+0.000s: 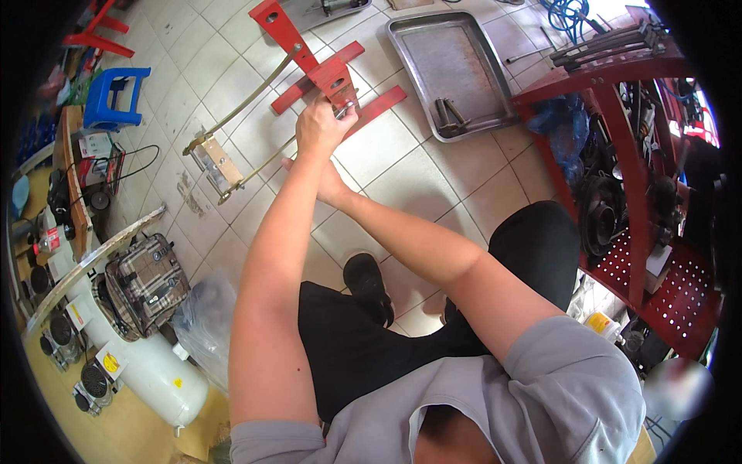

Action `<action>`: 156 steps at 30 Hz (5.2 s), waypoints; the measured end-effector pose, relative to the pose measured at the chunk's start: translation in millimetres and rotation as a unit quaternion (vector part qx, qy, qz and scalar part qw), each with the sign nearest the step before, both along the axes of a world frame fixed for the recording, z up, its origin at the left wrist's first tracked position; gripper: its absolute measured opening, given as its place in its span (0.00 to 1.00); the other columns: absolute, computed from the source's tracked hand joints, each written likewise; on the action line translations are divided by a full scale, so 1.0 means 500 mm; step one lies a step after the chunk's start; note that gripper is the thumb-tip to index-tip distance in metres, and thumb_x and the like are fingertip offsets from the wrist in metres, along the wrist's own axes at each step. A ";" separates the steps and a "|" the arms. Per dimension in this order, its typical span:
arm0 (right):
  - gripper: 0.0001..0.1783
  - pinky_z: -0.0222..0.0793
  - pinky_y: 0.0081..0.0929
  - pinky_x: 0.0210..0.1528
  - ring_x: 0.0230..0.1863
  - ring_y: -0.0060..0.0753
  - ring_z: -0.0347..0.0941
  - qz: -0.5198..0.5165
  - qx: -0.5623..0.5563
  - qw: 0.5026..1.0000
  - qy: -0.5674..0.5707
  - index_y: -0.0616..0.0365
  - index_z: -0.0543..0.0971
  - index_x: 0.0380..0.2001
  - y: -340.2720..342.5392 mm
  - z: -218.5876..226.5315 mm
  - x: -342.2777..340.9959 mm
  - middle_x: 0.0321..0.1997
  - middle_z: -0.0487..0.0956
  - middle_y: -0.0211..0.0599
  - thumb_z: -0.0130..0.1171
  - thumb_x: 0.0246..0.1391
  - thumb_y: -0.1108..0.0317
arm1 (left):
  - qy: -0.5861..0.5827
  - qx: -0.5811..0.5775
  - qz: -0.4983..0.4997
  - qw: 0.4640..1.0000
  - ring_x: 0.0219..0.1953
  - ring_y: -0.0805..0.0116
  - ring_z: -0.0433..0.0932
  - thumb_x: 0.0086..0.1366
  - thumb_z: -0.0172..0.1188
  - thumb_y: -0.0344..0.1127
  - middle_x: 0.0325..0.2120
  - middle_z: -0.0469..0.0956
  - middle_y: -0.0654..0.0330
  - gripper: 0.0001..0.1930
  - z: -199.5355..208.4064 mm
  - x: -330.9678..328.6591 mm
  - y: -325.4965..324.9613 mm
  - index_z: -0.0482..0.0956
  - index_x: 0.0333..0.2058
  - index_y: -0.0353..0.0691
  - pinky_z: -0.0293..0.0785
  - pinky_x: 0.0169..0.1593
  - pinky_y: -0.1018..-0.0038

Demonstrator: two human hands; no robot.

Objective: The person assembles a mechanical linkage using a red metal frame, brass rods, and small fasteners. They insert the rods into the frame, secure them with nuts and washers, and adjust the alignment of the components. The person works on the floor in a workshop environment, handling the parts by hand and using a wrench for tightening.

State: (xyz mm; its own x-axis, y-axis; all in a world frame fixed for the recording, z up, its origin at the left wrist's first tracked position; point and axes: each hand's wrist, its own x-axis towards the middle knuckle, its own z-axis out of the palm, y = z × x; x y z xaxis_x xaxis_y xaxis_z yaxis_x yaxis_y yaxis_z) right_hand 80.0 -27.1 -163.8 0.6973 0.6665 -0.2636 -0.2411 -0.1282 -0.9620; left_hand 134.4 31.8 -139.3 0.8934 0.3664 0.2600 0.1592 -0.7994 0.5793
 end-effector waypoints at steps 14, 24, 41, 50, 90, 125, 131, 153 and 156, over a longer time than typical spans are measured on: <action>0.23 0.70 0.38 0.40 0.34 0.47 0.76 0.040 -0.052 0.998 0.001 0.64 0.78 0.30 -0.003 -0.011 0.041 0.29 0.79 0.50 0.56 0.50 0.51 | 0.170 -0.022 -0.055 0.984 0.40 0.55 0.78 0.50 0.65 0.45 0.36 0.79 0.52 0.17 0.114 0.008 0.040 0.79 0.36 0.42 0.73 0.42 0.64; 0.24 0.70 0.29 0.34 0.25 0.34 0.75 0.019 -0.122 0.986 0.111 0.62 0.81 0.18 -0.034 0.145 0.103 0.20 0.79 0.42 0.49 0.46 0.50 | 0.121 -0.156 0.059 0.979 0.48 0.57 0.76 0.59 0.59 0.44 0.44 0.77 0.47 0.24 0.194 -0.091 0.164 0.74 0.49 0.34 0.70 0.50 0.67; 0.19 0.58 0.31 0.18 0.14 0.35 0.64 -0.063 -0.186 0.976 0.095 0.59 0.71 0.20 -0.189 0.169 0.392 0.15 0.70 0.39 0.41 0.52 0.55 | 0.112 -0.076 -0.047 0.990 0.39 0.53 0.76 0.47 0.69 0.41 0.35 0.78 0.55 0.21 0.059 0.003 0.009 0.75 0.40 0.41 0.73 0.42 0.63; 0.14 0.68 0.35 0.37 0.35 0.43 0.72 -0.007 -0.123 0.756 -0.643 0.51 0.76 0.40 -0.231 0.138 0.344 0.36 0.74 0.38 0.57 0.52 0.59 | 0.075 -0.048 0.000 0.996 0.28 0.55 0.77 0.47 0.67 0.40 0.23 0.78 0.58 0.13 0.061 0.008 -0.005 0.78 0.31 0.43 0.73 0.33 0.62; 0.17 0.67 0.47 0.46 0.44 0.61 0.72 -0.081 -0.228 0.951 -0.193 0.67 0.69 0.41 -0.079 -0.197 0.179 0.39 0.76 0.62 0.47 0.56 0.63 | 0.081 -0.040 -0.001 0.996 0.29 0.53 0.78 0.47 0.67 0.42 0.26 0.80 0.54 0.11 0.053 0.007 0.003 0.82 0.28 0.43 0.73 0.33 0.63; 0.17 0.58 0.31 0.12 0.13 0.28 0.66 -0.016 -0.167 0.983 0.080 0.68 0.71 0.25 0.060 0.092 0.062 0.20 0.72 0.42 0.48 0.55 0.61 | 0.206 -0.229 -0.042 0.950 0.46 0.55 0.77 0.55 0.53 0.41 0.42 0.79 0.48 0.22 0.084 -0.005 0.111 0.76 0.47 0.36 0.70 0.50 0.69; 0.17 0.52 0.33 0.09 0.12 0.30 0.67 -0.030 -0.176 0.954 0.241 0.63 0.66 0.17 0.047 0.128 0.120 0.16 0.66 0.38 0.50 0.52 0.61 | 0.086 -0.205 0.102 0.970 0.43 0.57 0.78 0.60 0.50 0.37 0.40 0.79 0.48 0.17 0.237 -0.064 0.085 0.76 0.45 0.36 0.72 0.47 0.68; 0.20 0.60 0.28 0.12 0.15 0.29 0.73 0.124 -0.188 0.966 0.127 0.63 0.73 0.27 -0.056 0.108 0.129 0.19 0.73 0.37 0.49 0.56 0.54 | -0.021 -0.087 0.000 0.996 0.29 0.49 0.79 0.55 0.63 0.49 0.23 0.79 0.48 0.23 0.142 0.047 -0.002 0.77 0.39 0.33 0.76 0.35 0.63; 0.20 0.59 0.28 0.11 0.14 0.28 0.70 0.151 -0.164 0.966 0.132 0.61 0.74 0.34 -0.098 0.116 0.120 0.19 0.72 0.37 0.49 0.56 0.52 | -0.007 -0.134 0.024 0.991 0.27 0.49 0.79 0.56 0.61 0.47 0.20 0.78 0.48 0.20 0.157 0.027 -0.058 0.78 0.36 0.34 0.75 0.33 0.62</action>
